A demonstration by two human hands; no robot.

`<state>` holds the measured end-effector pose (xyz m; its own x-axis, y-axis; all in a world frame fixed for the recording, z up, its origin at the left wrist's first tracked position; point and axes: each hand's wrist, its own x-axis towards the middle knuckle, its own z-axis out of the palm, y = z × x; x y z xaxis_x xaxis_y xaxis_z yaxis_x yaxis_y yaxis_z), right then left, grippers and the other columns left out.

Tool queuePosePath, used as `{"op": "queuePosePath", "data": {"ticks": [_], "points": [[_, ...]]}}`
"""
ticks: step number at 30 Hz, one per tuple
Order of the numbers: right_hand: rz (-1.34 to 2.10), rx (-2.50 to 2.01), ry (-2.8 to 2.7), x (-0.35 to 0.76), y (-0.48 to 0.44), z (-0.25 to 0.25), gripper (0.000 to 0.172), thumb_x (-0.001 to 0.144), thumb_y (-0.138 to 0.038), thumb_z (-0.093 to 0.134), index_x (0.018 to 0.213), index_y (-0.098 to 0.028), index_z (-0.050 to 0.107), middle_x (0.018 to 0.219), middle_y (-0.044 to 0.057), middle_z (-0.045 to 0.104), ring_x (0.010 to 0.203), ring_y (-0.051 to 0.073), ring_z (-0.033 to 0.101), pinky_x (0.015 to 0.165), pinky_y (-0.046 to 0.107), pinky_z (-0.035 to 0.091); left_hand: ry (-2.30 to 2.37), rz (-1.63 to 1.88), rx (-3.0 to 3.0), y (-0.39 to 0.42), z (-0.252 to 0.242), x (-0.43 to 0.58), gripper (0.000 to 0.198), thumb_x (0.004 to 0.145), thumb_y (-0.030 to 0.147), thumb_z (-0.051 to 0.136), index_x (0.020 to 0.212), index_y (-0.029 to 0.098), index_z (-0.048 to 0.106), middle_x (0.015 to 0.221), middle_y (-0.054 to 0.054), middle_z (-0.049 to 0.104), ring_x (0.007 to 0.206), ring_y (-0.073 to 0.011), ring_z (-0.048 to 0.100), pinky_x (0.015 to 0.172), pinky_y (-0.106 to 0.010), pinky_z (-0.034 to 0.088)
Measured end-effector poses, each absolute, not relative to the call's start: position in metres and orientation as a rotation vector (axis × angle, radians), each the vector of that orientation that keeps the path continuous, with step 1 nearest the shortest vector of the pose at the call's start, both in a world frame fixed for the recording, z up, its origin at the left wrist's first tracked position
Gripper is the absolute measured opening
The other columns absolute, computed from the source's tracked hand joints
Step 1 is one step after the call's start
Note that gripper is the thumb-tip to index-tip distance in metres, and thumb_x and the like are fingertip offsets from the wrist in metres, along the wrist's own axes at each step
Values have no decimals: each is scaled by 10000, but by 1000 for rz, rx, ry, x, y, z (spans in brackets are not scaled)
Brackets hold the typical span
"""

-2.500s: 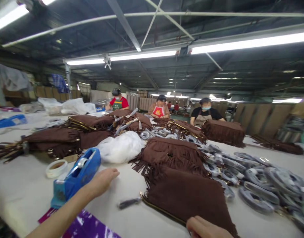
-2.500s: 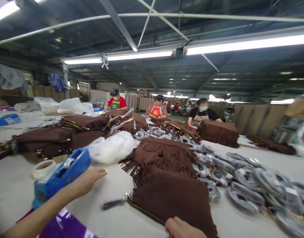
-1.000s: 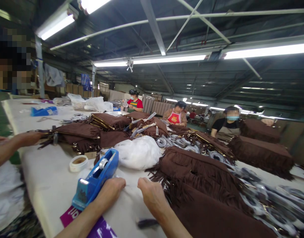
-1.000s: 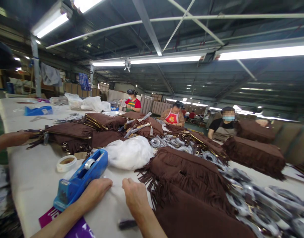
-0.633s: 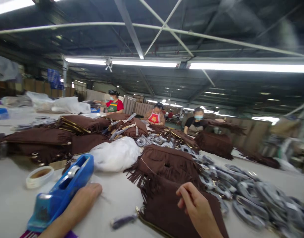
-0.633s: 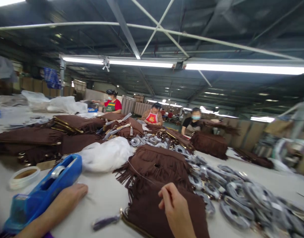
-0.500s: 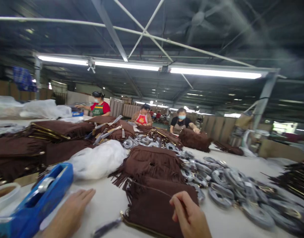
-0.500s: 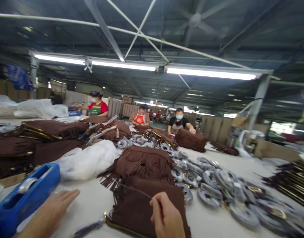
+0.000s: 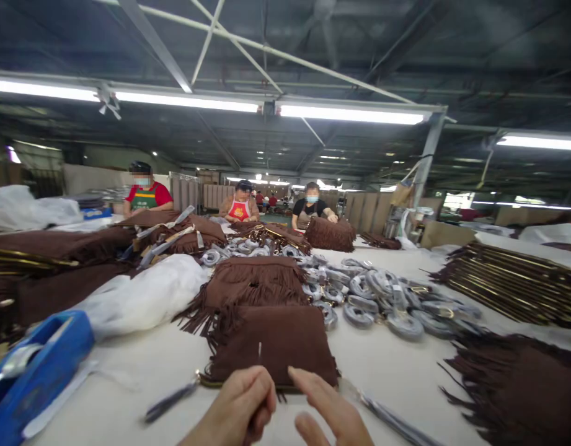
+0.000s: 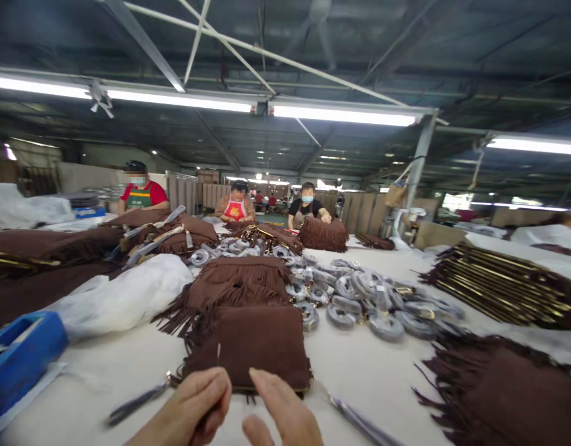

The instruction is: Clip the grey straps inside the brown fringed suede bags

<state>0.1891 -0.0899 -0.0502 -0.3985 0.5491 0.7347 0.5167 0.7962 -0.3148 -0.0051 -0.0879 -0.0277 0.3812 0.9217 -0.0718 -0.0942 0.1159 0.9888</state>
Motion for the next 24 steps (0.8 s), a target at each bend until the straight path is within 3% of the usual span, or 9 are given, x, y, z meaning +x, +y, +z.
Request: {"op": "queuePosePath", "data": {"ticks": [2, 4, 7, 9, 11, 13, 16, 20, 24], "points": [[215, -759, -2060, 188, -93, -42, 282, 953, -325, 519, 1208, -257, 621, 1140, 62, 718, 1020, 194, 684, 871, 230, 540, 873, 785, 1357, -93, -38, 15, 582, 730, 754, 505, 575, 196, 451, 405, 89, 347, 355, -50, 255, 368, -202, 146], [390, -717, -2043, 184, -95, -40, 205, 955, -266, 505, 1064, -252, 679, 1029, 42, 743, 934, 169, 697, 833, 209, 539, 838, 707, 1438, -98, -43, 32, 551, 798, 690, 447, 556, 196, 429, 422, 84, 329, 384, -56, 262, 395, -207, 171], [670, -799, -1802, 183, -97, -39, 228, 954, -345, 506, 885, -225, 687, 883, 42, 733, 819, 167, 683, 764, 226, 539, 876, 647, 1604, -97, -40, 36, 399, 864, 508, 440, 650, 181, 523, 521, 44, 460, 447, -87, 390, 442, -215, 306], [915, -872, -1503, 191, -93, -34, 314, 937, -462, 513, 824, -204, 653, 749, 38, 697, 700, 162, 657, 677, 243, 541, 1029, 669, 1909, -89, -38, 22, 182, 818, 326, 548, 896, 180, 627, 812, -35, 647, 693, -160, 574, 642, -264, 467], [1135, -894, -1266, 204, -86, -24, 382, 886, -552, 552, 761, -193, 595, 571, -16, 586, 468, 106, 519, 467, 201, 457, 1267, 639, 2309, -73, -40, -1, 473, 714, 157, 638, 1181, 208, 584, 1227, -109, 612, 1082, -267, 554, 948, -388, 439], [1233, -914, -1199, 218, -79, -15, 417, 811, -589, 625, 726, -187, 554, 521, -65, 484, 365, 47, 304, 348, 162, 252, 1452, 422, 2615, -54, -48, -24, 557, 710, 83, 623, 1251, 192, 551, 1379, -152, 521, 1226, -337, 470, 1038, -509, 360], [1243, -987, -1322, 231, -75, -9, 421, 777, -587, 646, 739, -179, 552, 593, -57, 500, 399, 34, 238, 378, 175, 145, 1470, 140, 2809, -29, -60, -46, 326, 817, 22, 454, 1058, 151, 632, 1241, -160, 621, 1110, -292, 569, 957, -456, 444], [1124, -1065, -1703, 229, -77, -17, 287, 887, -440, 511, 766, -189, 579, 646, -19, 568, 516, 96, 459, 506, 212, 360, 1543, 279, 2747, -12, -50, -51, 268, 893, 71, 363, 825, 189, 594, 876, -63, 677, 816, -193, 630, 759, -286, 481], [724, -1047, -2115, 216, -74, -28, 206, 934, -228, 422, 809, -204, 583, 938, 54, 672, 914, 184, 605, 829, 293, 448, 1640, 453, 2680, -3, -17, -44, 301, 943, 152, 304, 771, 200, 546, 774, -33, 633, 746, -184, 611, 691, -269, 439]]}}
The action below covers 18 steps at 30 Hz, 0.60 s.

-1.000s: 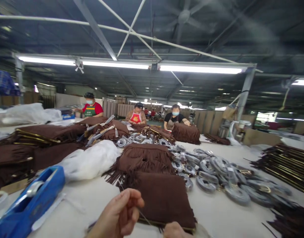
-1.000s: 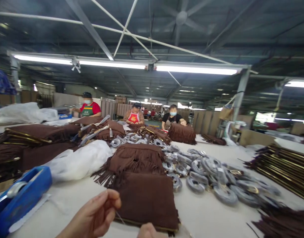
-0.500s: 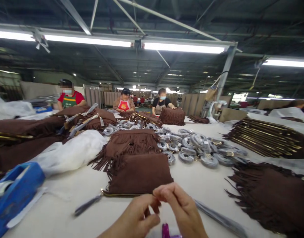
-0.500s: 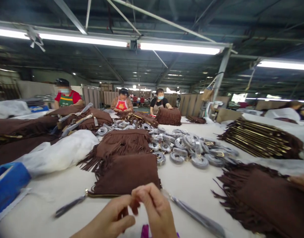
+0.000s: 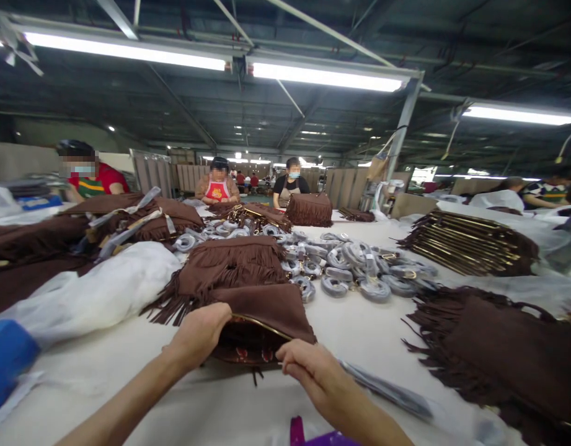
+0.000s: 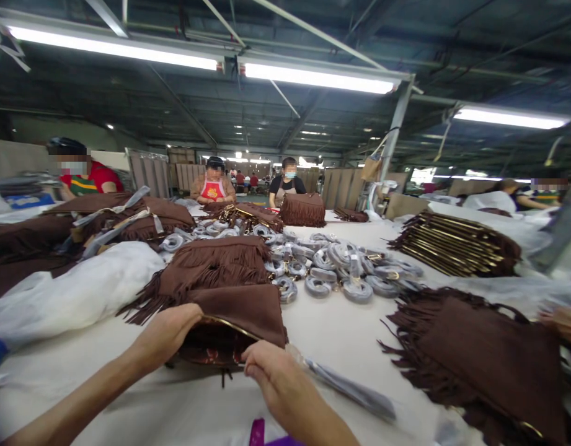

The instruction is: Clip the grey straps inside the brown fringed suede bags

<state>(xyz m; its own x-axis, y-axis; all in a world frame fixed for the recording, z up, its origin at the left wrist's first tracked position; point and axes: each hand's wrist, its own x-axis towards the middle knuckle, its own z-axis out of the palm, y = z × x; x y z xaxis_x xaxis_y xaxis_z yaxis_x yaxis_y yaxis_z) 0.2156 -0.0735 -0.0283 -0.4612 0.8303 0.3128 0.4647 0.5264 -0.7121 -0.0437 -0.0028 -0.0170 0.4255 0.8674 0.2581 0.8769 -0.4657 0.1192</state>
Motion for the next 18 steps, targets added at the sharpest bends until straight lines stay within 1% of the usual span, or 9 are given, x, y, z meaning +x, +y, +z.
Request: {"op": "queuePosePath", "data": {"ticks": [2, 3, 4, 6, 8, 12, 14, 16, 18], "points": [[614, -1005, -2209, 209, -66, -31, 197, 933, -168, 406, 817, -203, 562, 1156, 88, 634, 1091, 202, 565, 936, 319, 423, -1595, -495, -2588, 0, -2, -40, 289, 941, 161, 307, 789, 202, 549, 796, -34, 636, 772, -187, 611, 707, -272, 429], [580, -1010, -2228, 206, -61, -31, 194, 927, -144, 406, 820, -201, 557, 1212, 100, 607, 1141, 209, 543, 970, 333, 409, -1591, -515, -2572, 1, 5, -39, 282, 939, 164, 311, 797, 204, 551, 804, -33, 636, 783, -187, 611, 717, -274, 425], [552, -1026, -2230, 204, -57, -29, 190, 921, -129, 413, 820, -199, 558, 1226, 107, 594, 1159, 214, 533, 986, 346, 401, -1590, -531, -2560, 2, 10, -38, 275, 939, 170, 315, 800, 206, 551, 806, -31, 634, 788, -187, 610, 724, -275, 422], [535, -1040, -2206, 203, -47, -22, 200, 920, -125, 424, 800, -199, 565, 1177, 102, 603, 1130, 215, 549, 976, 355, 408, -1603, -546, -2551, 3, 18, -38, 271, 942, 188, 320, 793, 209, 545, 796, -24, 628, 782, -187, 607, 725, -277, 417], [590, -997, -2161, 204, -40, -12, 222, 933, -142, 429, 777, -206, 574, 1161, 83, 618, 1151, 211, 547, 973, 346, 407, -1628, -554, -2548, 5, 24, -40, 276, 946, 208, 321, 772, 209, 535, 779, -18, 619, 761, -186, 601, 712, -277, 413], [710, -883, -2081, 208, -30, 5, 221, 946, -188, 448, 770, -211, 580, 1308, 82, 583, 1292, 214, 467, 1028, 355, 364, -1616, -636, -2589, 8, 27, -52, 298, 948, 238, 320, 753, 207, 542, 769, -16, 612, 756, -179, 592, 712, -267, 429], [710, -865, -2074, 207, -27, 8, 216, 947, -205, 446, 779, -212, 582, 1298, 100, 593, 1288, 218, 473, 1024, 372, 370, -1571, -692, -2610, 5, 26, -56, 282, 939, 239, 335, 800, 206, 578, 810, -24, 628, 795, -186, 599, 741, -274, 445], [706, -865, -2075, 206, -25, 9, 213, 951, -219, 442, 796, -213, 589, 1263, 108, 617, 1276, 221, 486, 1013, 381, 381, -1508, -778, -2536, -2, 21, -54, 255, 926, 221, 355, 885, 201, 607, 904, -51, 638, 861, -205, 596, 786, -297, 453], [704, -851, -2084, 204, -23, 9, 215, 956, -226, 437, 810, -214, 595, 1241, 108, 633, 1275, 221, 487, 1009, 382, 387, -1419, -825, -2507, -15, 11, -44, 258, 926, 204, 356, 923, 192, 614, 930, -69, 630, 847, -207, 590, 772, -300, 461]]}}
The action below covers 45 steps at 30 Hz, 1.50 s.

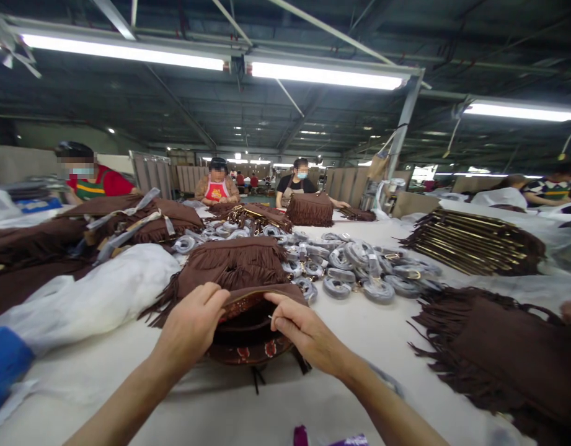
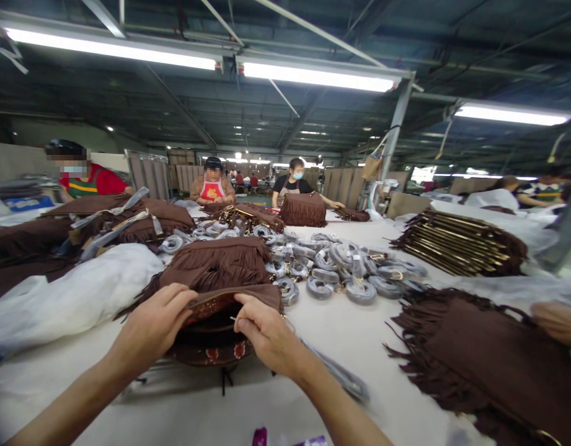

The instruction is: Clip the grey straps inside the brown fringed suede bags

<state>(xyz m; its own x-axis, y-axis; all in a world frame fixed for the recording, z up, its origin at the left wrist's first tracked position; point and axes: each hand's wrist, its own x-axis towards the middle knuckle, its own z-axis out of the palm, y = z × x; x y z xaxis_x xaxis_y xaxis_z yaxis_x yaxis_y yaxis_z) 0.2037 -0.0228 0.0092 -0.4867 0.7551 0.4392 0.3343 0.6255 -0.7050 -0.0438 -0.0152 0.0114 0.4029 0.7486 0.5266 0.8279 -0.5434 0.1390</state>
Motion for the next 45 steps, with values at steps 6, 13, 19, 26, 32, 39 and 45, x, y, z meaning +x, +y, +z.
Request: {"op": "queuePosePath", "data": {"ticks": [6, 13, 19, 26, 32, 39, 45], "points": [[677, -824, -2077, 204, -17, 13, 196, 945, -207, 447, 809, -206, 590, 1316, 93, 594, 1237, 212, 518, 998, 355, 393, -1229, -610, -3031, -36, -30, 16, 417, 799, 8, 393, 1107, 190, 606, 1137, -90, 659, 1054, -222, 599, 928, -330, 468], [721, -909, -2012, 221, -12, 6, 234, 950, -291, 446, 780, -207, 583, 1176, 74, 673, 1086, 212, 602, 940, 343, 439, -1416, -776, -3007, 14, -29, 46, 390, 867, 86, 399, 1128, 205, 664, 1111, -87, 718, 1058, -260, 636, 969, -380, 460], [902, -892, -1845, 232, 4, -12, 234, 931, -349, 497, 779, -202, 597, 1076, 70, 702, 1072, 218, 610, 963, 363, 438, -1409, -697, -2961, 27, -39, 68, 424, 791, 50, 468, 1150, 164, 661, 1192, -140, 673, 1126, -327, 592, 1020, -452, 416], [1088, -826, -1748, 239, 14, -22, 236, 929, -364, 527, 806, -181, 610, 991, 65, 725, 989, 199, 640, 909, 335, 466, -1355, -807, -2955, 34, -63, 69, 331, 849, 130, 456, 1106, 216, 645, 1141, -83, 691, 1089, -271, 611, 1025, -413, 431], [1083, -792, -1683, 243, 21, -32, 251, 923, -389, 536, 804, -182, 613, 975, 60, 724, 969, 190, 644, 890, 314, 473, -1587, -834, -2739, 39, -72, 89, 295, 866, 185, 472, 1128, 183, 607, 1083, -111, 706, 1055, -288, 633, 976, -429, 467], [1017, -759, -1661, 246, 24, -35, 215, 909, -337, 525, 801, -181, 626, 913, 46, 721, 922, 181, 649, 857, 298, 476, -1806, -617, -2620, 38, -68, 112, 350, 903, 135, 361, 1138, 134, 621, 1039, -152, 713, 979, -272, 674, 897, -370, 494], [860, -840, -1664, 245, 24, -39, 213, 921, -281, 503, 839, -182, 673, 839, 18, 696, 846, 162, 638, 812, 267, 469, -1713, -725, -2704, 45, -74, 114, 319, 871, 76, 395, 1021, 76, 677, 981, -208, 712, 957, -338, 664, 922, -484, 470]]}}
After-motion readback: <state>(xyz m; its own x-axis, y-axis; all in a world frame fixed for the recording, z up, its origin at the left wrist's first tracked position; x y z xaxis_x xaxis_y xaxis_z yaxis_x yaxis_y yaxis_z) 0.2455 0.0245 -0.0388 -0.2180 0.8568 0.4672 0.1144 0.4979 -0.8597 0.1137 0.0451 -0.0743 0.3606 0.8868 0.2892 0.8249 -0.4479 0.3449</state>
